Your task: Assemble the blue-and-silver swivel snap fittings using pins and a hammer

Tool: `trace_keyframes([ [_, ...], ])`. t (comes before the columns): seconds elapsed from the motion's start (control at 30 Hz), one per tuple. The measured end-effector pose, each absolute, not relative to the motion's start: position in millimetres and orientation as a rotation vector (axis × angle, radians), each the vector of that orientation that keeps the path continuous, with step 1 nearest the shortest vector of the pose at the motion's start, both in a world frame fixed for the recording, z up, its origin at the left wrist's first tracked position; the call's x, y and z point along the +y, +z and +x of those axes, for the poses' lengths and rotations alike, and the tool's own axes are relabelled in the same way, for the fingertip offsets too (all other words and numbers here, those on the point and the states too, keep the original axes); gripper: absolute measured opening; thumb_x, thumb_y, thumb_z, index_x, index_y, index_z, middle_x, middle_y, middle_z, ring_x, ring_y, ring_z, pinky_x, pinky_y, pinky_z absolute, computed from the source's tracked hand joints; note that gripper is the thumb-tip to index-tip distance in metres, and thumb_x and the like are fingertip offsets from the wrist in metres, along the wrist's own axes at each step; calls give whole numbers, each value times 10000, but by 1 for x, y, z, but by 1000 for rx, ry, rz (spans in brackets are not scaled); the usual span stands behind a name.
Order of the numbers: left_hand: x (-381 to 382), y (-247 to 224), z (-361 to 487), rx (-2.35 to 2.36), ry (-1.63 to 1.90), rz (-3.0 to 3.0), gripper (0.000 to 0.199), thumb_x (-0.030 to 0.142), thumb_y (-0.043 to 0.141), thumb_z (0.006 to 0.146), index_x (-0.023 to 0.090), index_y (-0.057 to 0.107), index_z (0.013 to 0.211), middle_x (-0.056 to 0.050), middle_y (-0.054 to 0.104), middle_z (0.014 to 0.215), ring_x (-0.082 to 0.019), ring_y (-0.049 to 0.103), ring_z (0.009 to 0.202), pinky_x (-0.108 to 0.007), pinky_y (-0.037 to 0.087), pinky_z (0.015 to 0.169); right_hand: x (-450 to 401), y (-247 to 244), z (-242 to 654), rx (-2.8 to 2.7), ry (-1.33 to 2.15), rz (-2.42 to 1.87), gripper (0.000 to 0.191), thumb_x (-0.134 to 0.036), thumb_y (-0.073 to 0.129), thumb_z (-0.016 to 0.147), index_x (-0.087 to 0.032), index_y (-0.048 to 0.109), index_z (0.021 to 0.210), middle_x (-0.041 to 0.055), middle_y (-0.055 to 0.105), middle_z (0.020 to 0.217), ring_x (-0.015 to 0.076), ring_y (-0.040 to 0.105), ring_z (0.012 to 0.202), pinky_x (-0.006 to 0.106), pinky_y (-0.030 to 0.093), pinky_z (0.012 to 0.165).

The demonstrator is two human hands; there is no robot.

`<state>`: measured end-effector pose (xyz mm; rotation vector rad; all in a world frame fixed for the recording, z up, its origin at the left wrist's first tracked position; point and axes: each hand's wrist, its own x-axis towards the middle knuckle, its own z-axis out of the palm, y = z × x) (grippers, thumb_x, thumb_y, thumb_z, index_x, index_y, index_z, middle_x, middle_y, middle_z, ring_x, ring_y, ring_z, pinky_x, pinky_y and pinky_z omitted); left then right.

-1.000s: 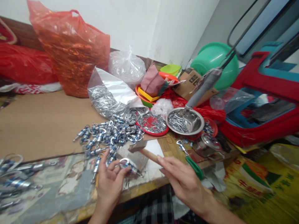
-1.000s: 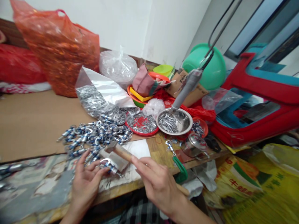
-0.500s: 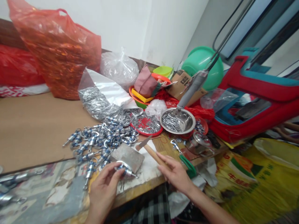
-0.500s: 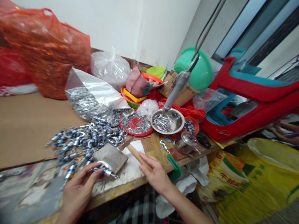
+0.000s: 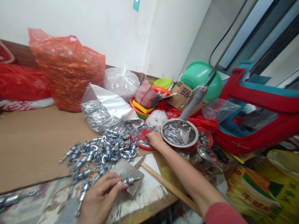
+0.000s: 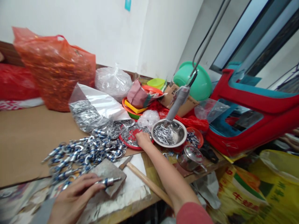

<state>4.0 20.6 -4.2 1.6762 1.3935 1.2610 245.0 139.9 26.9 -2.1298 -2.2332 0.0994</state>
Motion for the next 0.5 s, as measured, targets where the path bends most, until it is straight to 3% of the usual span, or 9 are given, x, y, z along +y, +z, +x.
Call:
trace_keyframes([
  [0.17, 21, 0, 1, 1363, 1230, 1749, 157, 452, 627, 602, 338, 735, 607, -28, 723, 716, -237, 678, 679, -327, 548, 638, 151, 24, 241, -2179, 160, -2113, 261, -284, 523, 847, -132, 535, 1059, 71, 558, 1072, 186, 562, 936, 391, 470, 796],
  [0.33, 17, -1, 1, 1340, 1209, 1716, 160, 418, 610, 637, 322, 737, 639, -38, 711, 752, -232, 668, 724, -334, 533, 685, 119, 33, 236, -1931, 219, -1904, 202, -153, 516, 811, -113, 637, 967, 117, 622, 1029, 205, 576, 970, 331, 445, 856],
  [0.5, 13, -5, 2, 1375, 1285, 1647, 168, 409, 672, 602, 309, 737, 720, -27, 693, 786, -215, 650, 742, -288, 519, 644, 49, 30, 192, -1752, 500, -1566, 199, -206, 531, 793, -152, 683, 909, 52, 700, 845, 152, 648, 757, 254, 519, 681],
])
